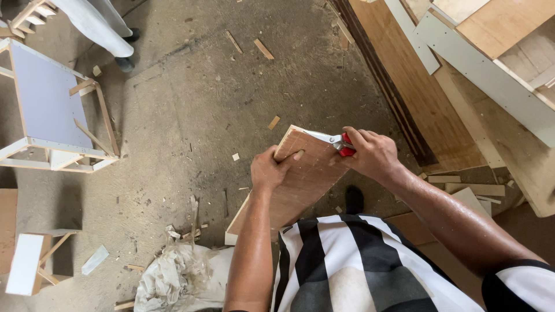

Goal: The person assembles a wooden shelf unit by hammering nails into boards, lifting the structure, and trimming a plywood panel with snips.

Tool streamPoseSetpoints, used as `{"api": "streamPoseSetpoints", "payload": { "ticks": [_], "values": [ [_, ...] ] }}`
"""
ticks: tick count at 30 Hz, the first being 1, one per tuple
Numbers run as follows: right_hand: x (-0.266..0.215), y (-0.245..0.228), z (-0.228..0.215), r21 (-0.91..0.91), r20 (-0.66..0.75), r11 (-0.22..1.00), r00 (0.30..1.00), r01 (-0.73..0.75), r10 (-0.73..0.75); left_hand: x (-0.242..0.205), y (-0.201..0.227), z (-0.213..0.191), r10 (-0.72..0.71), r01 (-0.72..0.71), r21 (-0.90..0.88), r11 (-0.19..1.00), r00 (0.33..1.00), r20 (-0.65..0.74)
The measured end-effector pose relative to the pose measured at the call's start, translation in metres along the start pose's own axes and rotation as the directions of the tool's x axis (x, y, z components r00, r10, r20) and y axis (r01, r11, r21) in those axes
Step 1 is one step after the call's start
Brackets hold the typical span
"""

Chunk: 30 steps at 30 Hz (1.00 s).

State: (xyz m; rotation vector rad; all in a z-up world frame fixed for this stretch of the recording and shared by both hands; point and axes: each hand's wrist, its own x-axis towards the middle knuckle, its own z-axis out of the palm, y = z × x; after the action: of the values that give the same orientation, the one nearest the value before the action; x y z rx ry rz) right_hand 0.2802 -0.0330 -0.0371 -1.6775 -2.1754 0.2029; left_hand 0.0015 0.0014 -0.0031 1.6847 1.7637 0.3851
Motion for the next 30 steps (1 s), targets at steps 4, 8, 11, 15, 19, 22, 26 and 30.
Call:
{"api": "streamPoseSetpoints", "payload": {
  "ticks": [4,8,11,15,19,22,26,30],
  "values": [
    [-0.002,-0.005,-0.013,0.011,-0.071,1.000,0.997,-0.007,0.008,0.002,0.001,0.002,0.004,-0.004,0.006,1.000,1.000,-0.007],
    [0.007,-0.015,-0.021,-0.043,-0.034,0.999,0.999,-0.019,0.017,0.001,0.003,0.002,0.087,-0.086,0.010,0.996,0.996,-0.036],
    [0.011,-0.021,-0.024,-0.041,0.014,0.999,0.999,-0.035,0.036,0.002,0.006,0.006,0.153,-0.153,-0.001,0.988,0.986,-0.068],
    [0.005,-0.021,-0.018,-0.033,-0.031,0.999,0.999,-0.029,0.028,0.001,0.006,0.006,0.141,-0.139,0.045,0.989,0.989,-0.043],
    [0.000,-0.010,0.002,0.044,0.000,0.997,0.998,-0.070,0.070,0.001,0.007,0.007,0.110,-0.110,0.040,0.993,0.994,-0.015],
    [-0.001,-0.001,0.011,0.093,-0.030,0.994,0.997,-0.063,0.066,0.004,0.008,0.007,0.071,-0.072,0.053,0.996,0.997,0.014],
    [-0.007,0.019,-0.001,0.042,-0.114,0.996,0.990,-0.073,0.078,0.004,0.005,0.002,0.097,-0.096,0.033,0.995,0.995,-0.039],
    [-0.026,0.019,-0.022,-0.027,-0.075,0.998,0.996,-0.051,0.049,0.009,0.007,-0.002,-0.060,0.060,0.018,0.998,0.998,0.016]
  ]
}}
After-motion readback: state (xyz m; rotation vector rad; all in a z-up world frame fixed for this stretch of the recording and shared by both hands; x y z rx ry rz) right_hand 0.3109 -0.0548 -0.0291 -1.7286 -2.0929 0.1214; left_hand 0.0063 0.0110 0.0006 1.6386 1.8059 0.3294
